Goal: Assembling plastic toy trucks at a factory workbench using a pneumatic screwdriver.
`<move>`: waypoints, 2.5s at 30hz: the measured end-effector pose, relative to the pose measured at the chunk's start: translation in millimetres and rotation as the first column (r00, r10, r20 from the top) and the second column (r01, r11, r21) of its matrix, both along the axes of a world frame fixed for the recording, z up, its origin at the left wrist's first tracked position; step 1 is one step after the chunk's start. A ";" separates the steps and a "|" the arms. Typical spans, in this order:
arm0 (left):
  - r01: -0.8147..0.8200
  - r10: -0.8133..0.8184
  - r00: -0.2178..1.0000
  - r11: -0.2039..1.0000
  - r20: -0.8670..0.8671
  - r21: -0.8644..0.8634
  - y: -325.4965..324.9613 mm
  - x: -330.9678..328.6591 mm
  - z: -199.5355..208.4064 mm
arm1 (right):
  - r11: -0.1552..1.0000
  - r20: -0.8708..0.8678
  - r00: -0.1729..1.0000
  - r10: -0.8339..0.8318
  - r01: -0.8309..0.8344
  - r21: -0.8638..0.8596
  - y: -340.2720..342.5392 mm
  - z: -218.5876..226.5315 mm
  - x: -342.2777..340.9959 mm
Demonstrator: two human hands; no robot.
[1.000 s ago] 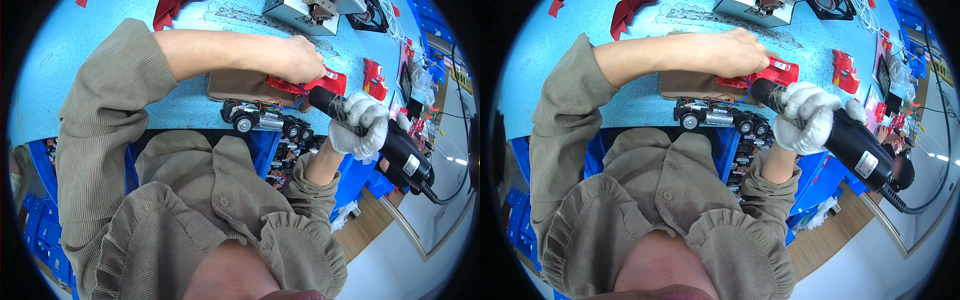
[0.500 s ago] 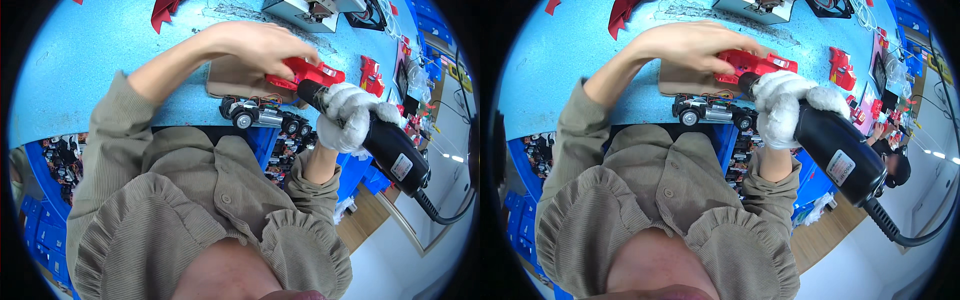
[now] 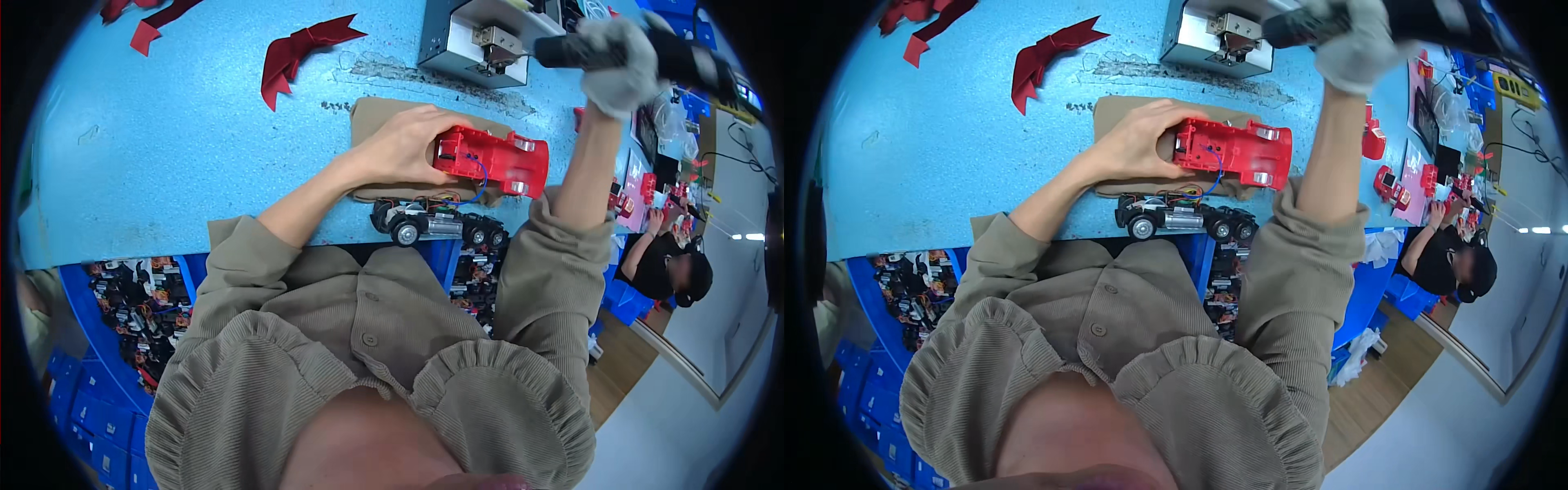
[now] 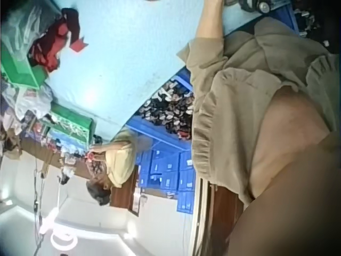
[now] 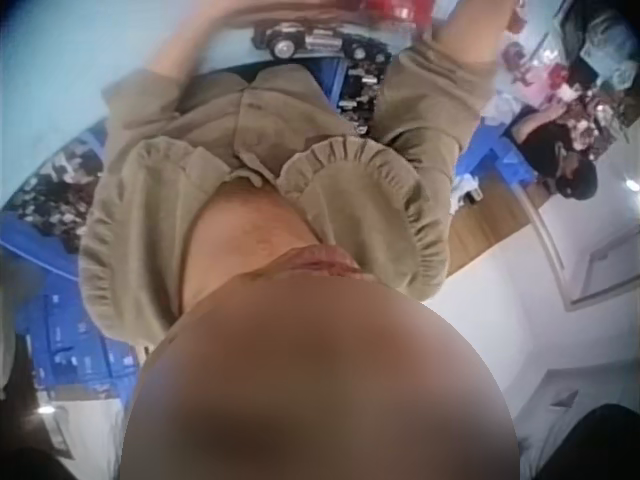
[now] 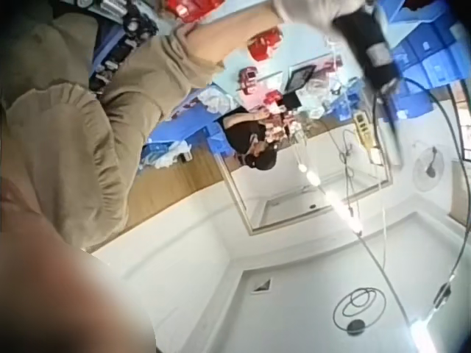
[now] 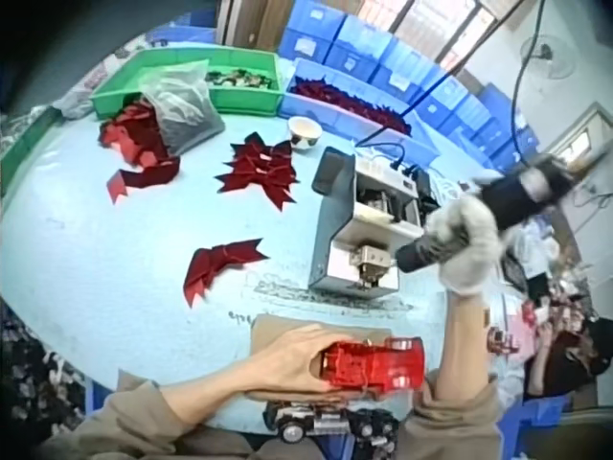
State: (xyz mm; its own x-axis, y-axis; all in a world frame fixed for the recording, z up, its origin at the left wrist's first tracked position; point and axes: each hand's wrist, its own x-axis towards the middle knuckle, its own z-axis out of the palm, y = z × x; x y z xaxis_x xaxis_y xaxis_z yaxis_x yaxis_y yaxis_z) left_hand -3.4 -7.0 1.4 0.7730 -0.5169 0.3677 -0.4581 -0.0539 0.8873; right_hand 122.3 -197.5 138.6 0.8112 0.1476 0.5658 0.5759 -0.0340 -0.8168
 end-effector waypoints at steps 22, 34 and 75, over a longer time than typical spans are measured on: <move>-0.016 0.016 0.999 1.000 0.028 -0.001 2.3 0.7 2.0 | 0.863 -0.056 0.982 0.179 -0.129 0.489 -8.6 -30.8 -116.7; -0.015 0.017 0.999 0.999 0.040 -0.035 4.0 1.6 2.4 | 0.910 -0.035 0.982 0.184 -0.157 0.383 -2.9 -27.6 -117.1; -0.068 0.069 0.997 0.995 -0.016 0.070 13.8 -22.8 13.2 | 0.579 -0.285 0.538 -0.793 0.520 -0.628 -68.2 -95.1 -200.3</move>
